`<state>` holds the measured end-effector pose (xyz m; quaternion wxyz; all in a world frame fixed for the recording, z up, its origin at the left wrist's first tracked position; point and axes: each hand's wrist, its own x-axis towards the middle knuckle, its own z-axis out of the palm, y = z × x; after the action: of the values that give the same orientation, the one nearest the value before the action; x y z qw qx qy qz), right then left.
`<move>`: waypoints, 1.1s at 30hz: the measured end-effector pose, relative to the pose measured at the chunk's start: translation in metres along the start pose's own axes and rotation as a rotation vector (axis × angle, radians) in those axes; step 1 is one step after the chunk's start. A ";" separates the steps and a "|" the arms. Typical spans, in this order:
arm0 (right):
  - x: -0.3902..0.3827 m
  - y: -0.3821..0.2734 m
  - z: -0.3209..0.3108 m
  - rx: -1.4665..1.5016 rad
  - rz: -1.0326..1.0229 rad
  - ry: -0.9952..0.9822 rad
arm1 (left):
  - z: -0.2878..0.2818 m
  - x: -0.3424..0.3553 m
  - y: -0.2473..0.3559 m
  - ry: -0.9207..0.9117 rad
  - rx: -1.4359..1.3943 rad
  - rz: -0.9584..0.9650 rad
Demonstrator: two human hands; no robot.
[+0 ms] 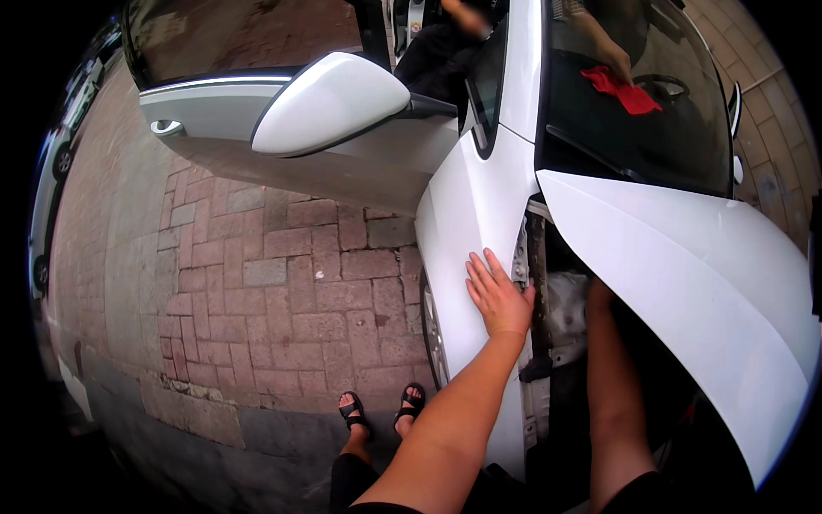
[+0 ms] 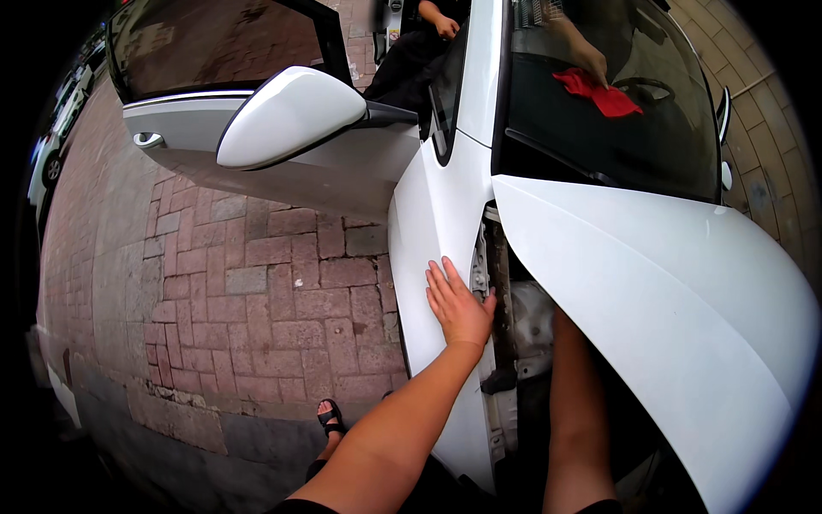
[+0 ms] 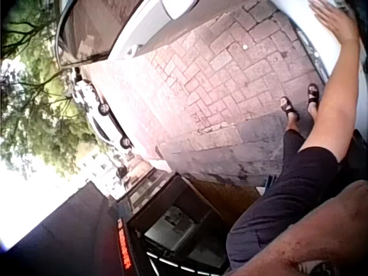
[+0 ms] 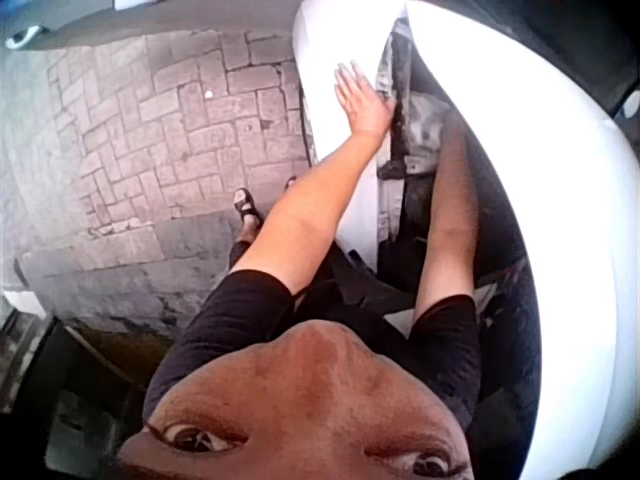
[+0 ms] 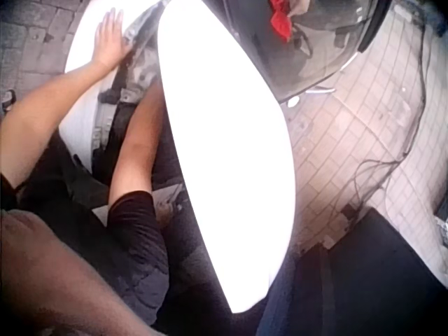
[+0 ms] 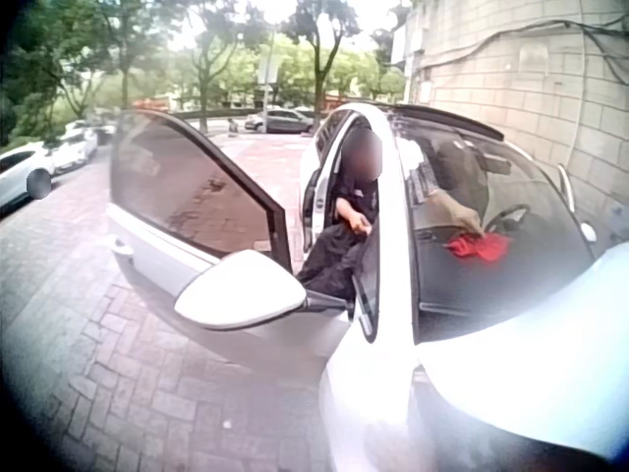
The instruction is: The person installs a black plastic cowl panel at the base of the windshield, aligning it and pressing it into place. They then position and secure a perforated black plastic cover over the engine bay area, adjusting it to fit the contours of the vehicle.
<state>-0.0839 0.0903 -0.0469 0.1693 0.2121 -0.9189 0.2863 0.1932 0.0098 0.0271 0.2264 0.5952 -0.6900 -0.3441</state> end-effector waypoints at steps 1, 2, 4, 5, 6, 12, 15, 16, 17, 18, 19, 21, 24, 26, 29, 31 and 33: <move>-0.003 0.001 0.000 0.003 -0.001 0.002 | 0.000 0.000 0.000 0.005 0.002 0.003; 0.000 0.001 0.000 0.002 -0.002 0.012 | 0.001 0.000 0.000 0.011 0.003 0.007; 0.003 0.000 0.003 -0.003 -0.015 0.018 | 0.002 0.000 0.000 0.013 0.007 0.010; 0.002 0.000 0.004 -0.002 -0.012 0.026 | 0.000 0.002 -0.002 0.013 0.009 0.005; 0.002 0.000 0.004 -0.009 -0.020 0.033 | -0.001 0.003 -0.002 0.011 0.007 0.000; 0.004 0.008 -0.004 -0.035 -0.054 0.074 | 0.002 0.000 0.005 0.029 -0.002 0.022; -0.001 -0.002 0.005 -0.042 -0.122 0.080 | 0.004 0.003 -0.003 0.085 -0.003 0.041; -0.001 0.000 0.007 -0.051 -0.147 0.080 | 0.008 0.002 -0.006 0.104 0.004 0.054; -0.005 0.001 0.008 -0.053 -0.165 0.080 | 0.008 0.003 -0.007 0.107 -0.002 0.060; -0.004 0.001 0.007 -0.048 -0.181 0.087 | 0.007 0.002 -0.005 0.104 -0.001 0.050; -0.005 0.002 0.005 -0.048 -0.196 0.089 | 0.006 0.003 -0.004 0.100 -0.001 0.048; -0.005 0.010 0.001 -0.054 -0.227 0.098 | 0.007 0.002 -0.003 0.088 -0.002 0.051; -0.004 0.023 -0.005 -0.084 -0.297 0.143 | 0.010 -0.003 0.000 0.057 -0.007 0.058; -0.006 0.022 -0.010 -0.089 -0.267 0.119 | 0.011 -0.005 0.001 0.030 0.005 0.056; -0.012 -0.028 -0.019 -0.058 0.048 -0.108 | 0.008 0.006 -0.010 0.096 0.027 0.057; -0.009 -0.024 -0.027 -0.159 -0.012 -0.200 | 0.009 0.003 -0.009 0.102 0.031 0.063; -0.005 0.001 -0.028 -0.209 -0.213 -0.110 | 0.011 -0.002 -0.003 0.074 0.023 0.063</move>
<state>-0.0745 0.1090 -0.0280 0.1695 0.3050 -0.9239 0.1573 0.1877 0.0141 0.0182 0.2557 0.5883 -0.7033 -0.3064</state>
